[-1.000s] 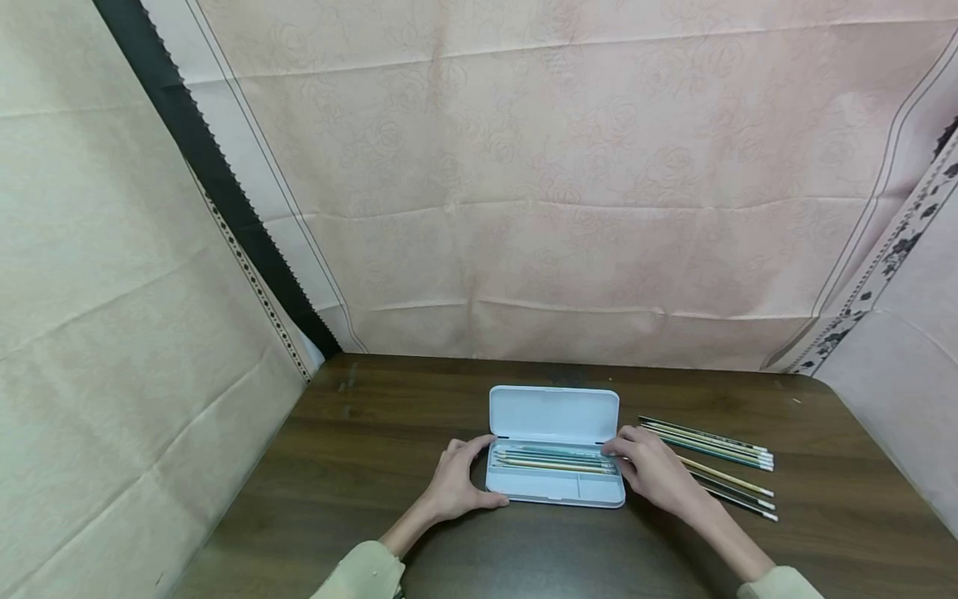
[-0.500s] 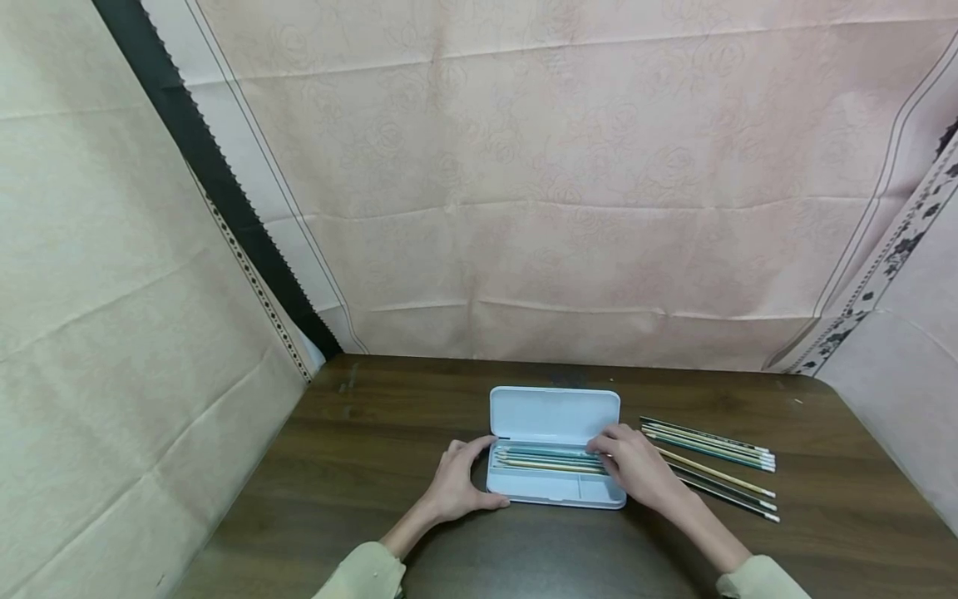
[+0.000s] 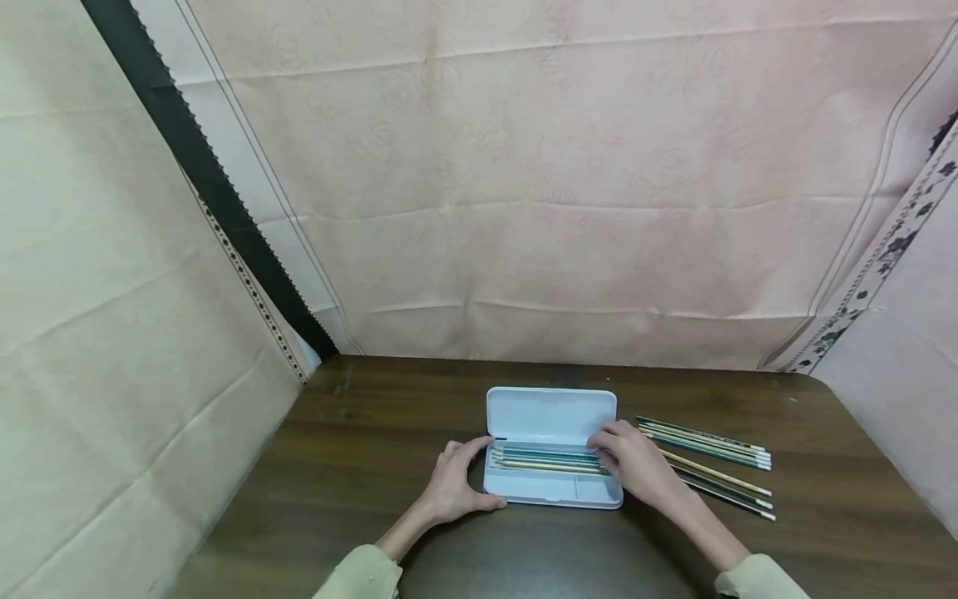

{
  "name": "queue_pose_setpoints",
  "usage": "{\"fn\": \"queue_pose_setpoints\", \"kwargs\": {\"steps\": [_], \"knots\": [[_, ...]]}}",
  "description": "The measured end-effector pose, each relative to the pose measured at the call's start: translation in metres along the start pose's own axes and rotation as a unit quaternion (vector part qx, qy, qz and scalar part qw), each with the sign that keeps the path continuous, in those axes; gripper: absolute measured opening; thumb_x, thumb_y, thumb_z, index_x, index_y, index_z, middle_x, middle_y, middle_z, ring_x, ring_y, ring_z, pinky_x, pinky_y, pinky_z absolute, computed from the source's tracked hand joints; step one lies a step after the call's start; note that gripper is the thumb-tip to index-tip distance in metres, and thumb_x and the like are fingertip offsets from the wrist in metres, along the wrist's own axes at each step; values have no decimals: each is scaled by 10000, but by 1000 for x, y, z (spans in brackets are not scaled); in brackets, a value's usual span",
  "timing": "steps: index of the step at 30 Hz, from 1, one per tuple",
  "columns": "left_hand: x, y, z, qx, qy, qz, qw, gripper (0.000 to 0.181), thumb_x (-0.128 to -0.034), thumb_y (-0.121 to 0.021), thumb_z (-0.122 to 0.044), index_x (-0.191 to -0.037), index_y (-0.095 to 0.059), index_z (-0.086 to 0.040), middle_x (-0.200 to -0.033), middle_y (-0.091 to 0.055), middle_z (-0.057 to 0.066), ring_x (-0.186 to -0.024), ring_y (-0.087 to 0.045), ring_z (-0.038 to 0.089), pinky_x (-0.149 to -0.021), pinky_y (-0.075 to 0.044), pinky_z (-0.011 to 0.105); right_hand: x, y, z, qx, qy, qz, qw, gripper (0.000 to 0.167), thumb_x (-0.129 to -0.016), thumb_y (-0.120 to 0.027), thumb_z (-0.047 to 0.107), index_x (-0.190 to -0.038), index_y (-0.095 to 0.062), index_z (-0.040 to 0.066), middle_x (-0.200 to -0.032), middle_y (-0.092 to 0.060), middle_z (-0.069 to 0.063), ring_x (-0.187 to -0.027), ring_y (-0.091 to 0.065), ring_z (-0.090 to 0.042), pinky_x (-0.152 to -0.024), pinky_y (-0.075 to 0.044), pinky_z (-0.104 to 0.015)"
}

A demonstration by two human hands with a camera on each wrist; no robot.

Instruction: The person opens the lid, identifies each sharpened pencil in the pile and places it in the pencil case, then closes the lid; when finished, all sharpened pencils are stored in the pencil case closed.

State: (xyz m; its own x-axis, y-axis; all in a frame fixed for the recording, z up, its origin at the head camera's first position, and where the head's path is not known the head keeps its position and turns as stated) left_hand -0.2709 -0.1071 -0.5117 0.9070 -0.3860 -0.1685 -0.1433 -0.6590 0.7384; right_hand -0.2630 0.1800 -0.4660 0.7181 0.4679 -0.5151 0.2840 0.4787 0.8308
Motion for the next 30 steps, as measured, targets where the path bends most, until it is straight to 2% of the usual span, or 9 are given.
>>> {"fn": "queue_pose_setpoints", "kwargs": {"steps": [6,9,13,16,20,25,30], "knots": [[0,-1,0,-15,-116,-53,9999,912,-695,-896,-493,-1450,-512,-155,-1303,-548,67,-1053,-415,226,-833,-374,446,13,24,-18,-276,-154,-317,9990,232,-772,-805,-74,-931,-756,88,-875,-632,39,-758,-547,-95,-643,-506,-320],[0,0,0,-32,-86,-41,9999,914,-696,-893,-498,-1452,-511,-156,-1308,-549,61,-1057,-412,223,-838,-372,442,23,39,-34,-433,-208,-585,9971,251,-768,-790,-104,-931,-752,83,-861,-636,47,-720,-539,-56,-605,-484,-282],[-1,0,1,-27,52,51,10000,923,-694,-890,-505,-1462,-503,-170,-1320,-540,43,-1082,-409,218,-863,-369,448,42,58,-58,-361,-237,-877,9952,278,-740,-783,-139,-918,-742,70,-862,-656,25,-704,-548,-35,-590,-456,-222],[-2,0,1,-8,108,84,9999,926,-692,-891,-500,-1465,-499,-173,-1319,-532,42,-1089,-406,218,-870,-367,451,55,70,-74,-224,-247,-938,9950,232,-761,-778,-115,-908,-733,59,-856,-663,2,-693,-545,-24,-592,-431,-180],[-2,0,1,15,121,75,9999,924,-690,-895,-490,-1462,-501,-170,-1306,-531,46,-1080,-404,221,-863,-365,455,74,79,-90,-43,-370,-825,9959,181,-806,-767,-74,-895,-728,78,-839,-658,-2,-681,-520,0,-591,-396,-156],[-1,0,1,-12,40,67,10000,917,-695,-890,-504,-1459,-504,-173,-1309,-538,52,-1073,-407,226,-852,-364,453,92,85,-106,379,-600,-683,9951,285,-709,-810,-113,-862,-727,112,-824,-635,37,-685,-537,-46,-572,-429,-252],[0,-1,1,10,3,48,10000,916,-698,-887,-510,-1458,-504,-172,-1304,-539,52,-1069,-411,224,-847,-370,451,105,87,-116,664,-802,-655,9924,324,-640,-852,-100,-848,-735,118,-861,-633,-1,-785,-588,-273,-661,-450,-451]]}}
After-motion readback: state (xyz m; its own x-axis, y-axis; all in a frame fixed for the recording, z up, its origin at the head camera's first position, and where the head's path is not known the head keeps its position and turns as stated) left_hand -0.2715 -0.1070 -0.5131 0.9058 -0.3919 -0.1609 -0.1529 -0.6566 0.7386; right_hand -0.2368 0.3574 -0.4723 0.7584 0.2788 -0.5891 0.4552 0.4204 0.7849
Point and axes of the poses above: each hand's wrist, its own x-axis away from the middle knuckle, its own y-axis out of the back of the hand, z = x × y, the point moved 5 cm from there along -x, towards the middle knuckle
